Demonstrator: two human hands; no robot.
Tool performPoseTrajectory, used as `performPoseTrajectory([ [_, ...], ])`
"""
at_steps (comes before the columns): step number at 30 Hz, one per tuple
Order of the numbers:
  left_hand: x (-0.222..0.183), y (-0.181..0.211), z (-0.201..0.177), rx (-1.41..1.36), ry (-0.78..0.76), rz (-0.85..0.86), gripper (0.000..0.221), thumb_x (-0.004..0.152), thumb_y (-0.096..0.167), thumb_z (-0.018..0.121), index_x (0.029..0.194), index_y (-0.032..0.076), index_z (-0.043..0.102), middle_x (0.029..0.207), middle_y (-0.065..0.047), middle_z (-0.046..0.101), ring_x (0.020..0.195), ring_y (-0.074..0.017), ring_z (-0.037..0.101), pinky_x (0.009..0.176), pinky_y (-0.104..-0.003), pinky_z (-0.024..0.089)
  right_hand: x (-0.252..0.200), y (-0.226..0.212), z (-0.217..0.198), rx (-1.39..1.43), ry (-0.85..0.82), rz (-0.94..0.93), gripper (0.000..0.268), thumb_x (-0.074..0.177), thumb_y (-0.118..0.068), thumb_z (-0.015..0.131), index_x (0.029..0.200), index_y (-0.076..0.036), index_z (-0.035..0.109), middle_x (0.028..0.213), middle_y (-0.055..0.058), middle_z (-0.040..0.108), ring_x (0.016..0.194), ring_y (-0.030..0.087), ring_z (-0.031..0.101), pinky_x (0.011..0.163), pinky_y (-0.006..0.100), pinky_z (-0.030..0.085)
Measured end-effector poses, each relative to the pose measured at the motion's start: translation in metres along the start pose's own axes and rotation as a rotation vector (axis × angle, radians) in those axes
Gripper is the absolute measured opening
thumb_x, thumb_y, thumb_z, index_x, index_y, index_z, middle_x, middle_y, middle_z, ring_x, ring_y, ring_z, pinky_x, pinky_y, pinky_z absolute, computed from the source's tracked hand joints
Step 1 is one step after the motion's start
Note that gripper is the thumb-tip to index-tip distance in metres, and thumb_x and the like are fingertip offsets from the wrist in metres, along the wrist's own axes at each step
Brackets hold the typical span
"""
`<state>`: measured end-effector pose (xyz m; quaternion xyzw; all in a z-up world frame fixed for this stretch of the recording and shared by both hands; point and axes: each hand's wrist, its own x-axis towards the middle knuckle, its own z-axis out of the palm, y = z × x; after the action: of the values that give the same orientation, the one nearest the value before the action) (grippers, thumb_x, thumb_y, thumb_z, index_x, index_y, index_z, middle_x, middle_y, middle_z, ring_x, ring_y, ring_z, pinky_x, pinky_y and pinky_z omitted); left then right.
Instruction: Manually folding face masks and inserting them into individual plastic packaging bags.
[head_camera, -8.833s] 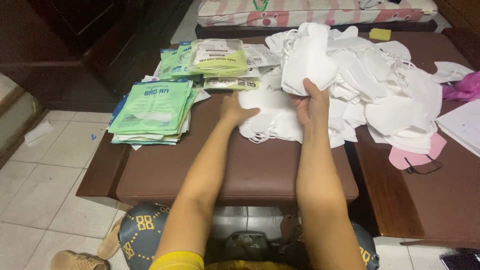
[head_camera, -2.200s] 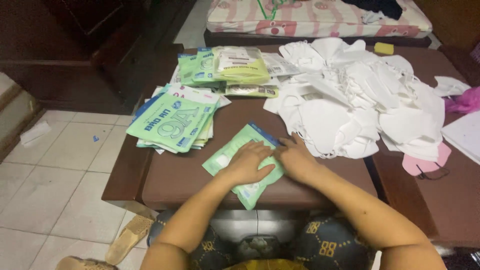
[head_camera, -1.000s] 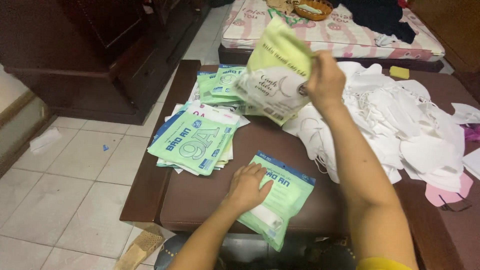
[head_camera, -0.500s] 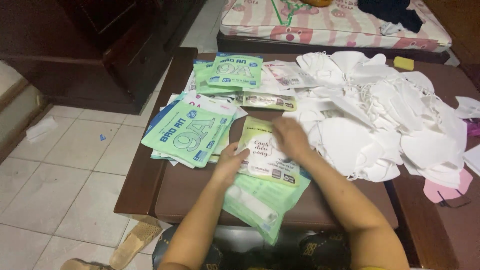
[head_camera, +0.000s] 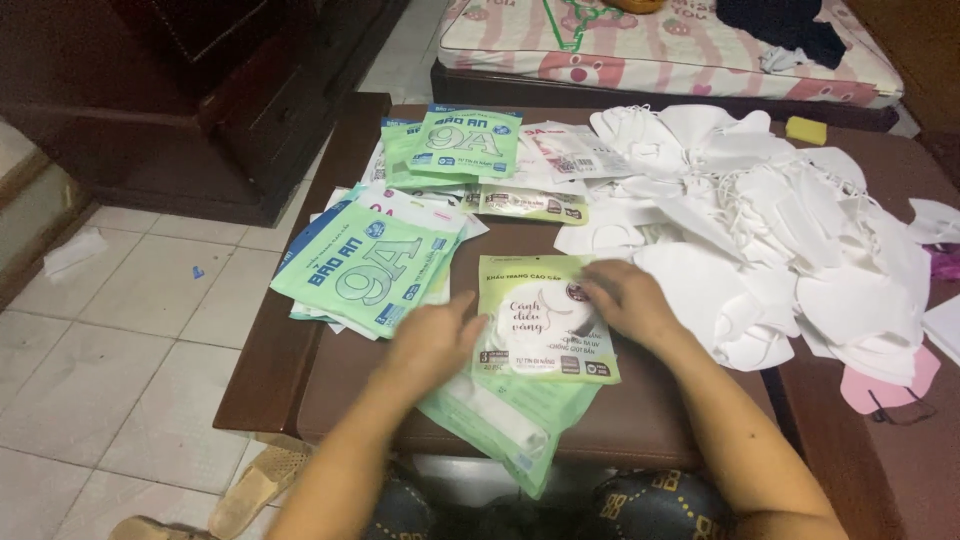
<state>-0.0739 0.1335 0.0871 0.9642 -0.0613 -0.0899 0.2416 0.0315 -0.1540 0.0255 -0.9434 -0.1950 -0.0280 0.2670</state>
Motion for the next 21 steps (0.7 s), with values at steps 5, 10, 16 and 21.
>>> performPoseTrajectory([
  [5, 0.091, -0.045, -0.045, 0.244, 0.22, 0.061, 0.035, 0.101, 0.022, 0.048, 0.126, 0.011, 0.069, 0.098, -0.018, 0.075, 0.099, -0.0404, 0.073, 0.081, -0.055, 0.058, 0.073, 0.04, -0.014, -0.313, 0.087, 0.006, 0.038, 0.095, -0.009, 0.065, 0.132, -0.011, 0.069, 0.135, 0.015, 0.068, 0.128, 0.036, 0.061, 0.105, 0.049, 0.052],
  [10, 0.22, -0.093, -0.034, 0.473, 0.453, 0.206, 0.017, 0.093, 0.01, 0.061, 0.101, 0.003, 0.075, 0.09, -0.019, 0.066, 0.085, -0.0418, 0.071, 0.071, -0.056, 0.059, 0.172, 0.09, -0.001, -0.613, 0.161, 0.009, 0.05, 0.085, 0.001, 0.069, 0.134, -0.013, 0.071, 0.139, 0.014, 0.065, 0.13, 0.032, 0.06, 0.099, 0.043, 0.055],
  [16, 0.272, -0.071, -0.047, 0.581, 0.225, 0.036, 0.099, 0.071, 0.004, 0.089, 0.157, 0.008, 0.04, 0.156, -0.028, 0.041, 0.145, -0.0461, 0.035, 0.109, -0.063, 0.036, 0.225, 0.079, 0.008, -0.754, 0.069, 0.062, 0.073, 0.092, -0.007, 0.07, 0.159, -0.014, 0.04, 0.163, 0.02, 0.038, 0.15, 0.04, 0.034, 0.116, 0.054, 0.038],
  [21, 0.303, -0.098, -0.028, 0.517, 0.146, 0.006, 0.093, 0.079, 0.002, 0.075, 0.161, 0.016, 0.031, 0.145, -0.024, 0.053, 0.127, -0.0449, 0.055, 0.102, -0.062, 0.045, 0.237, 0.084, 0.019, -0.71, -0.008, 0.062, 0.076, 0.093, -0.007, 0.069, 0.16, -0.021, 0.036, 0.163, 0.018, 0.04, 0.151, 0.038, 0.036, 0.121, 0.055, 0.031],
])
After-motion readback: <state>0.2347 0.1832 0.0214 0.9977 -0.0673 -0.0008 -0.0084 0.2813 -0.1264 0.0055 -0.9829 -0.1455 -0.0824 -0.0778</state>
